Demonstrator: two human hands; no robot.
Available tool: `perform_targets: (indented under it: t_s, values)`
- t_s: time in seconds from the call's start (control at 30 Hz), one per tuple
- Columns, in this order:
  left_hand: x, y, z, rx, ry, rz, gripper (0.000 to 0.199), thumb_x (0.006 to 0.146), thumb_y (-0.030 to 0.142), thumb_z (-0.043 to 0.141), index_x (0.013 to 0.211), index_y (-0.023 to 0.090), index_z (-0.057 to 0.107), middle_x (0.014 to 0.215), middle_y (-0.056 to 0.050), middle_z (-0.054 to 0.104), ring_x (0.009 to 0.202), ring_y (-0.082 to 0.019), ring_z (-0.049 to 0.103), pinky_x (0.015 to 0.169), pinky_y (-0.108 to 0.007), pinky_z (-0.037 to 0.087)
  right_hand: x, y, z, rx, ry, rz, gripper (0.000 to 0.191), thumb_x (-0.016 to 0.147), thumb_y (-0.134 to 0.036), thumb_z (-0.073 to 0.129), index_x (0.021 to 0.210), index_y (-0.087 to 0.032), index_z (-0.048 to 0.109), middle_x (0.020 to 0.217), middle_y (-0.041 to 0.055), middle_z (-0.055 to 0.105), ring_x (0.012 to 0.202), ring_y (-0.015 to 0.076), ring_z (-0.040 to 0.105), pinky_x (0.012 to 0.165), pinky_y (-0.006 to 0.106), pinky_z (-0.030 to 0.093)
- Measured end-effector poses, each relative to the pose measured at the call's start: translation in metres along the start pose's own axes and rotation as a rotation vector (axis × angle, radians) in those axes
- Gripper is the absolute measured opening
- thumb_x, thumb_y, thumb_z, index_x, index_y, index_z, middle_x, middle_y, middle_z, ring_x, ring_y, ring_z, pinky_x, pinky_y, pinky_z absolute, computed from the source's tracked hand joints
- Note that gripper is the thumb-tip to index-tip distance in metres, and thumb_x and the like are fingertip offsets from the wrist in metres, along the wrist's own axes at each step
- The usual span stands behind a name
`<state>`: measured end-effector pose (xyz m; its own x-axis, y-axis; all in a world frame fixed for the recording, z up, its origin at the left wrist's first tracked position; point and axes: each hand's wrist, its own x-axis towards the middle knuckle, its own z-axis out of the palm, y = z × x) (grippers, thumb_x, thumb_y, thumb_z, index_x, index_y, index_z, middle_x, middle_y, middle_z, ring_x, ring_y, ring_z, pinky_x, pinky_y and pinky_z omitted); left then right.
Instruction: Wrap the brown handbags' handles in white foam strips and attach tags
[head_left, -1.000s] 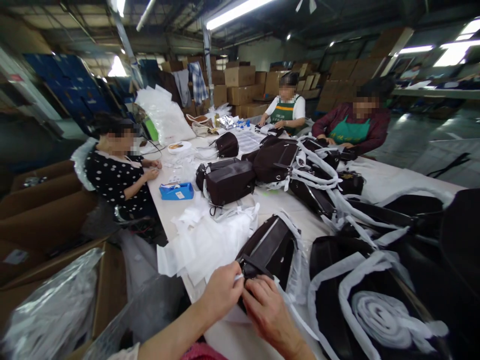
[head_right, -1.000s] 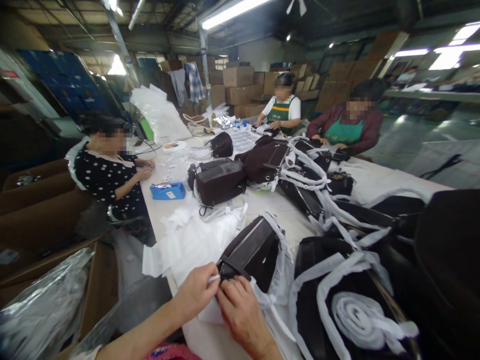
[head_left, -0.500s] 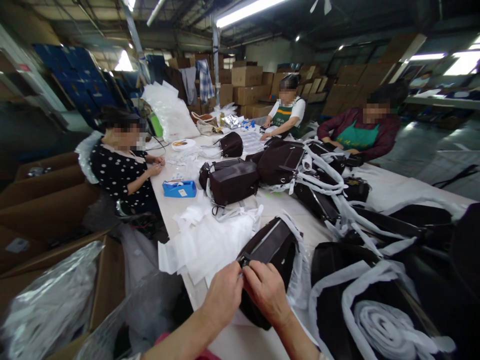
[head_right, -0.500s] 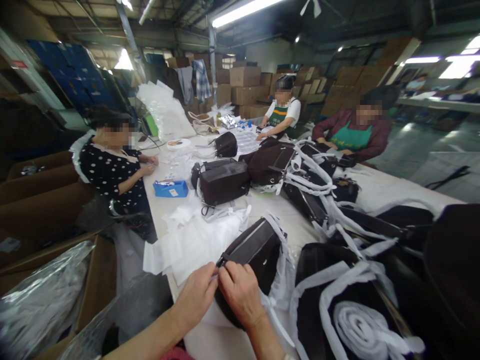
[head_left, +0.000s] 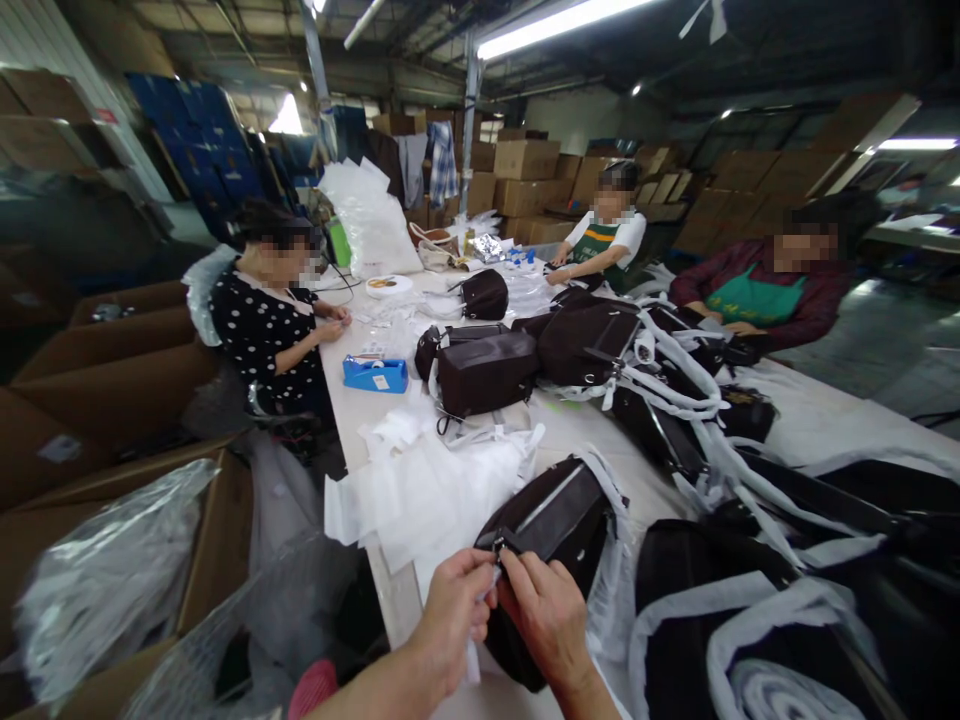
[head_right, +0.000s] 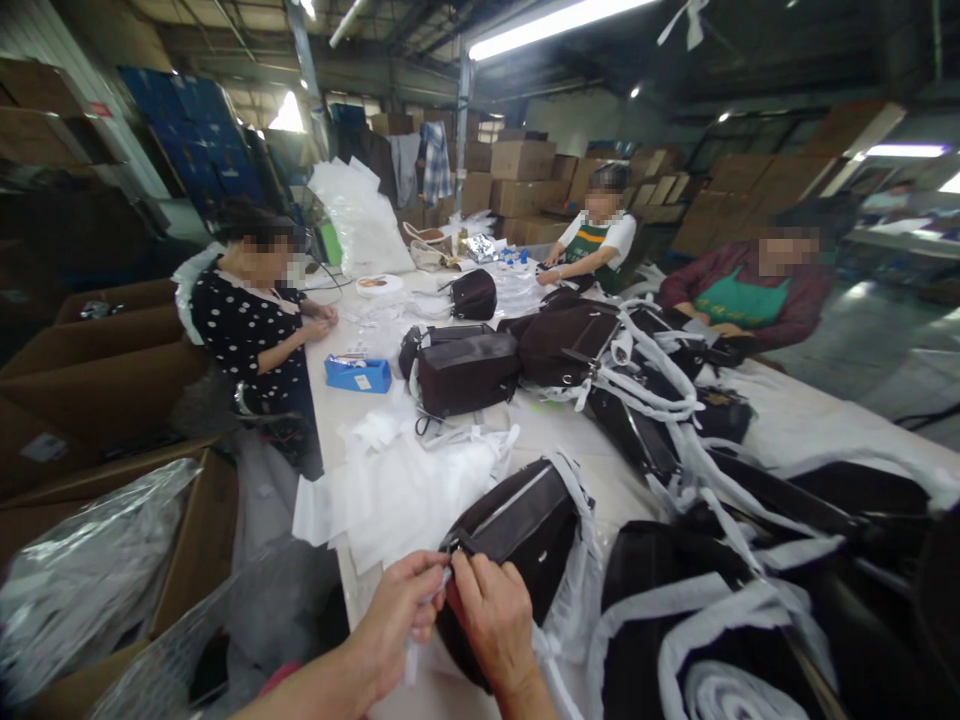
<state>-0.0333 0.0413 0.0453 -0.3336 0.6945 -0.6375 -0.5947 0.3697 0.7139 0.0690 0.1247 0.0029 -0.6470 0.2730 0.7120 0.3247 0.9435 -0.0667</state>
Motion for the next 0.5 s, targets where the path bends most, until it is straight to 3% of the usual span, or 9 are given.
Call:
perform_targets:
  t_s: [0.2, 0.3, 0.4, 0.5]
  values:
    - [0.005, -0.002, 0.006, -0.007, 0.162, -0.045, 0.038, 0.057, 0.050, 0.067, 0.065, 0.019, 0.046, 0.047, 0.008, 0.040, 0.039, -0.003, 0.024, 0.044, -0.021, 0.008, -0.001, -0.002, -0.003, 0.010, -0.014, -0.014, 0.019, 0.094, -0.023, 0.046, 0.100, -0.013, 0.061, 0.061, 0.0008, 0.055, 0.055, 0.0146, 0.046, 0.055, 0.032, 0.031]
    - [0.010, -0.008, 0.008, 0.000, 0.208, 0.035, 0.035, 0.060, 0.048, 0.065, 0.064, 0.019, 0.046, 0.045, 0.009, 0.035, 0.040, -0.004, 0.024, 0.043, -0.021, 0.009, -0.001, -0.002, -0.002, 0.002, -0.027, 0.015, 0.019, 0.093, -0.023, 0.046, 0.099, -0.014, 0.062, 0.062, 0.0012, 0.056, 0.055, 0.0149, 0.047, 0.056, 0.032, 0.031]
    - [0.012, -0.014, 0.006, -0.050, 0.154, 0.162, 0.036, 0.065, 0.052, 0.063, 0.072, 0.019, 0.050, 0.050, 0.009, 0.035, 0.043, -0.005, 0.025, 0.044, -0.020, 0.012, 0.001, -0.002, -0.001, 0.027, -0.058, 0.073, 0.018, 0.093, -0.024, 0.046, 0.098, -0.016, 0.062, 0.066, 0.0024, 0.059, 0.057, 0.0158, 0.048, 0.057, 0.032, 0.032]
    - [0.013, -0.014, -0.003, 0.066, 0.067, 0.299, 0.035, 0.072, 0.052, 0.060, 0.072, 0.018, 0.054, 0.054, 0.006, 0.039, 0.049, -0.007, 0.032, 0.047, -0.021, 0.022, 0.003, -0.002, 0.000, 0.077, -0.105, 0.114, 0.016, 0.092, -0.024, 0.047, 0.095, -0.017, 0.061, 0.069, 0.0024, 0.059, 0.059, 0.0167, 0.048, 0.057, 0.032, 0.032]
